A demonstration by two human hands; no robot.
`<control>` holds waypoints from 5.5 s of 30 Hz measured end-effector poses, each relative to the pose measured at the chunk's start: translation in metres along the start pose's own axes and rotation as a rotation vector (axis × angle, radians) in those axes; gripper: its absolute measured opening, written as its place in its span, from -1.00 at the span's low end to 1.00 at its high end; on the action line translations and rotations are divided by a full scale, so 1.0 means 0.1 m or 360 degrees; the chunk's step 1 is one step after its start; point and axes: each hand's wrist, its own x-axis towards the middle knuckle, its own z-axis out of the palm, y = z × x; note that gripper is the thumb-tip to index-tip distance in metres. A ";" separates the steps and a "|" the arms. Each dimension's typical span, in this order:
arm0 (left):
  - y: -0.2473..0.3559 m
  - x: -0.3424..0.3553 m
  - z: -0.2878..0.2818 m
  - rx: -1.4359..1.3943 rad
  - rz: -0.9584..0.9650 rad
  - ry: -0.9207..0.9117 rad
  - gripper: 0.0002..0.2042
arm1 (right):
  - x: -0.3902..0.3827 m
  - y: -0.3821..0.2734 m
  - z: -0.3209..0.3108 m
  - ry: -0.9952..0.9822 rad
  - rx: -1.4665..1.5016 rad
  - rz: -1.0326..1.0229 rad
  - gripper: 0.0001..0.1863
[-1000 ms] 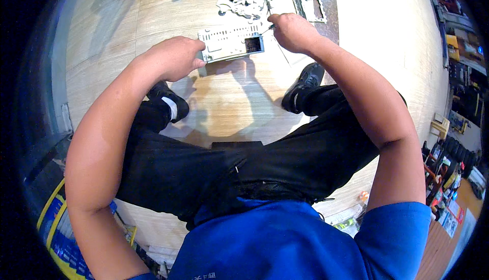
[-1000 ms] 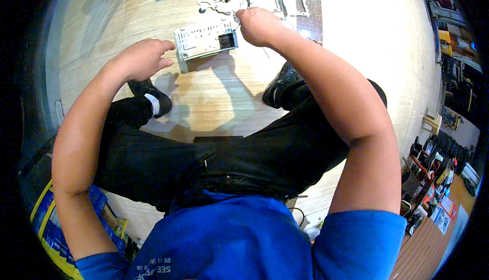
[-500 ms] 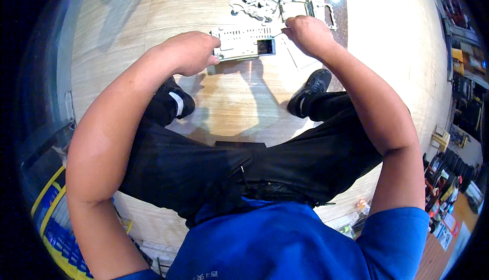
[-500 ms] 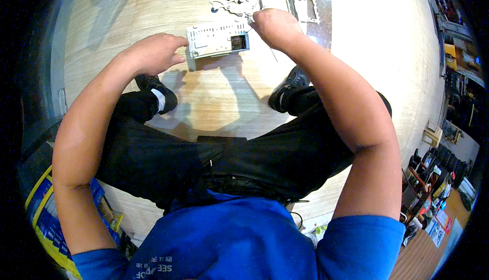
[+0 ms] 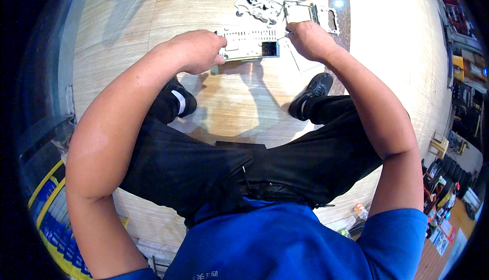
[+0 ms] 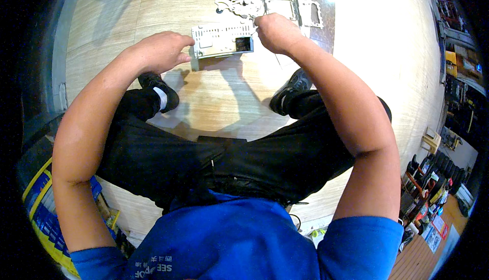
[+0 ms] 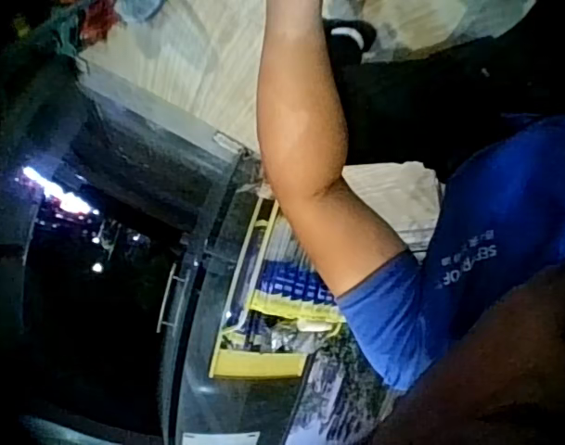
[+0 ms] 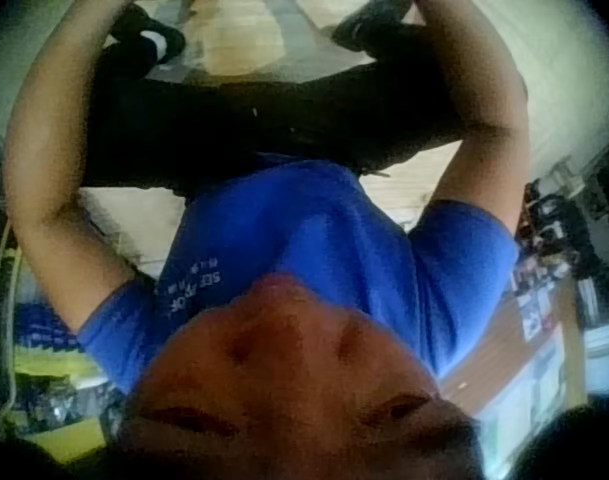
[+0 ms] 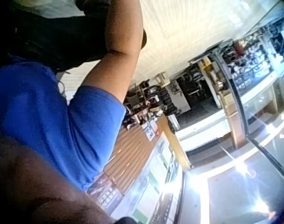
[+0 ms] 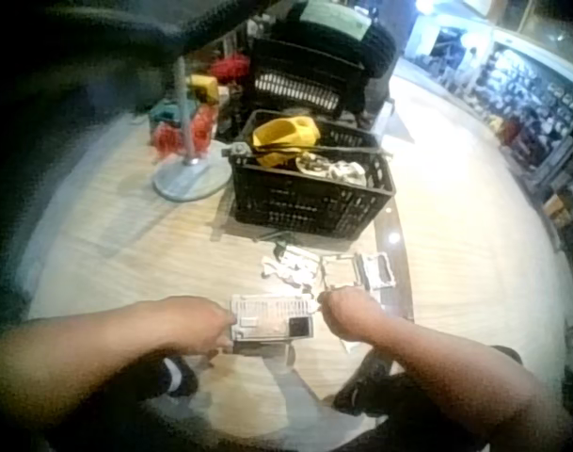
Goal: The person manipulates a car stereo unit on the floor, handling wires and electronic components with both hands while using a small screwdriver.
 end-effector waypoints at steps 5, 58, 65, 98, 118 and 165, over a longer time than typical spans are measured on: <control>-0.01 0.00 0.02 0.0003 -0.0054 -0.0063 -0.56 | -0.01 -0.08 -0.06 -0.0036 -0.0114 0.0066 -0.66; -0.05 0.03 0.04 0.0009 0.0063 0.0037 -0.58 | 0.06 0.09 -0.11 0.0001 0.0014 -0.0241 -0.72; -0.07 0.04 0.10 0.0034 0.0070 0.0090 -0.67 | 0.05 0.01 -0.16 -0.0097 -0.0065 -0.0046 -0.70; -0.03 0.01 0.05 0.0035 0.0031 0.0053 -0.66 | 0.06 0.03 -0.17 -0.0072 0.0103 -0.0200 -0.73; 0.02 0.03 0.02 0.0006 -0.0022 -0.0036 -0.57 | 0.05 0.06 -0.05 0.0086 0.0098 -0.0156 -0.75; -0.01 0.02 0.07 0.0000 0.0001 0.0022 -0.57 | 0.04 0.04 -0.08 0.0034 0.0160 -0.0153 -0.76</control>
